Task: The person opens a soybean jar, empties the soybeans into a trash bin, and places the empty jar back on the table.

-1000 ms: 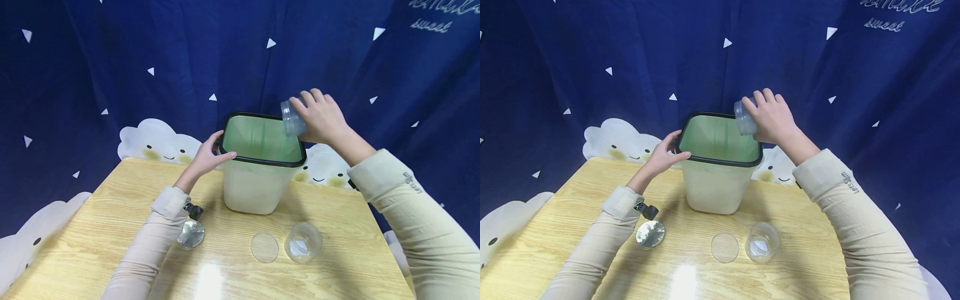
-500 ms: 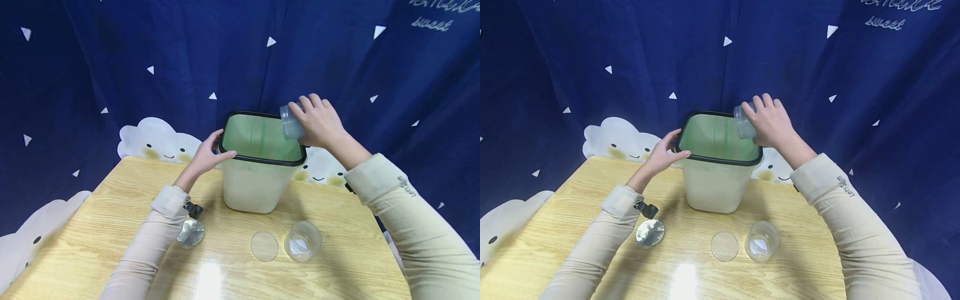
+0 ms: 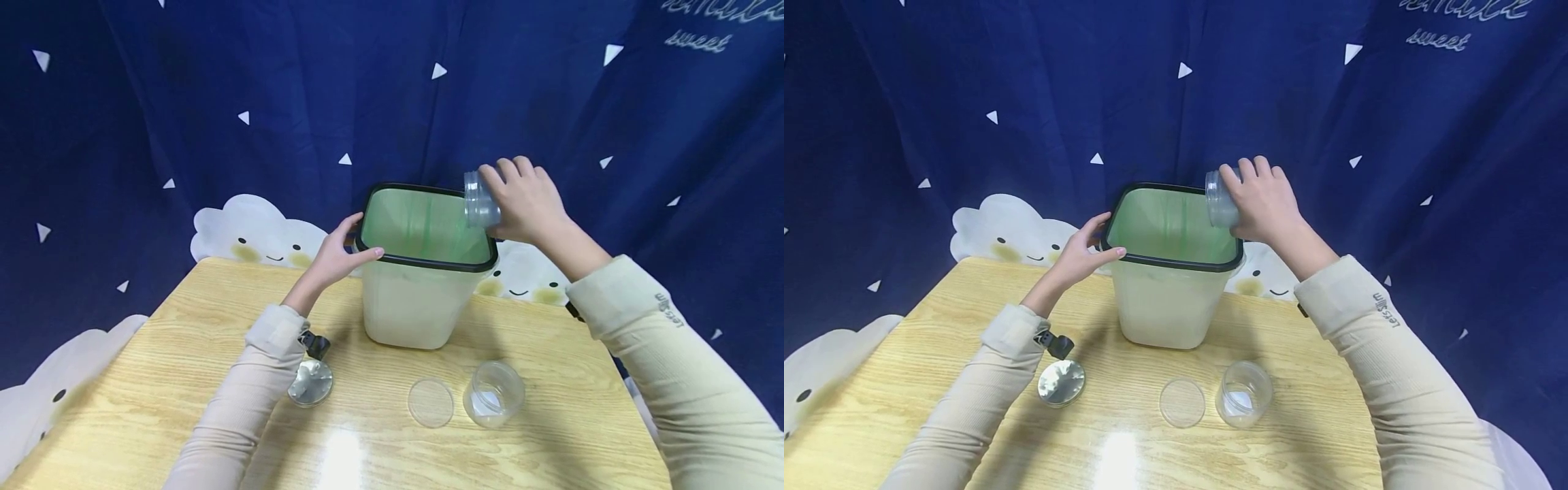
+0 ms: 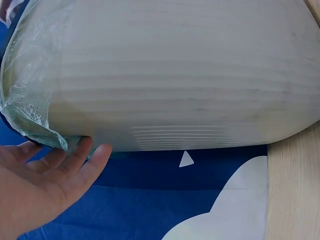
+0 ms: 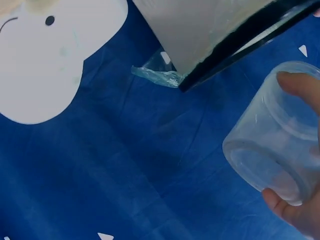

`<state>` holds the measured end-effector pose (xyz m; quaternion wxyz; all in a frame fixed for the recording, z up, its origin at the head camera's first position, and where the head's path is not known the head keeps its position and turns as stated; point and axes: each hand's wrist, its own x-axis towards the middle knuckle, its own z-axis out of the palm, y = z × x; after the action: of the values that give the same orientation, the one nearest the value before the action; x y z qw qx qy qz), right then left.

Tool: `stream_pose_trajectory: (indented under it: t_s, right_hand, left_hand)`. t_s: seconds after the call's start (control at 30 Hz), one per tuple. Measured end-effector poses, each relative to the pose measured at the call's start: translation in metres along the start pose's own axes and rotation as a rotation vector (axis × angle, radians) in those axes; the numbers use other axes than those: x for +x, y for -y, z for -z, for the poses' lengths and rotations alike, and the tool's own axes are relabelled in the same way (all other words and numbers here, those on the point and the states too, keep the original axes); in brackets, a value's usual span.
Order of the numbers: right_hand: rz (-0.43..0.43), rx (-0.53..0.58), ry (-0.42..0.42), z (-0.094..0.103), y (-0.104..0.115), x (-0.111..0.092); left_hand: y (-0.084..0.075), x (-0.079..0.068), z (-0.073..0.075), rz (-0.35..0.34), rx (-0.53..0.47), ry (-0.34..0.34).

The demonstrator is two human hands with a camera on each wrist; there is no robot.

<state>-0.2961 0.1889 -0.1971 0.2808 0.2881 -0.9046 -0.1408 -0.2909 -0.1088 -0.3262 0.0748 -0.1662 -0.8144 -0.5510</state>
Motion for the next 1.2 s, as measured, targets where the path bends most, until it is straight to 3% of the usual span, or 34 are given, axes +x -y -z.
stream_pose_trajectory:
  t_s: [0.4, 0.7, 1.03, 1.2]
  right_hand:
    - [-0.150, 0.211, -0.147, 0.001, -0.006, -0.028]
    - [-0.278, 0.385, -0.174, 0.004, 0.000, -0.046]
    - [-0.321, 0.504, -0.260, 0.003, 0.015, -0.065]
    - [-0.353, 0.546, -0.262, 0.006, 0.023, -0.073]
  left_hand:
    - [0.000, 0.000, -0.002, -0.010, -0.002, -0.003]
    - [0.001, 0.000, -0.002, -0.029, 0.006, -0.003]
    - [0.000, -0.001, -0.002, -0.005, 0.002, 0.006]
    - [-0.002, -0.002, -0.002, -0.011, -0.007, 0.005]
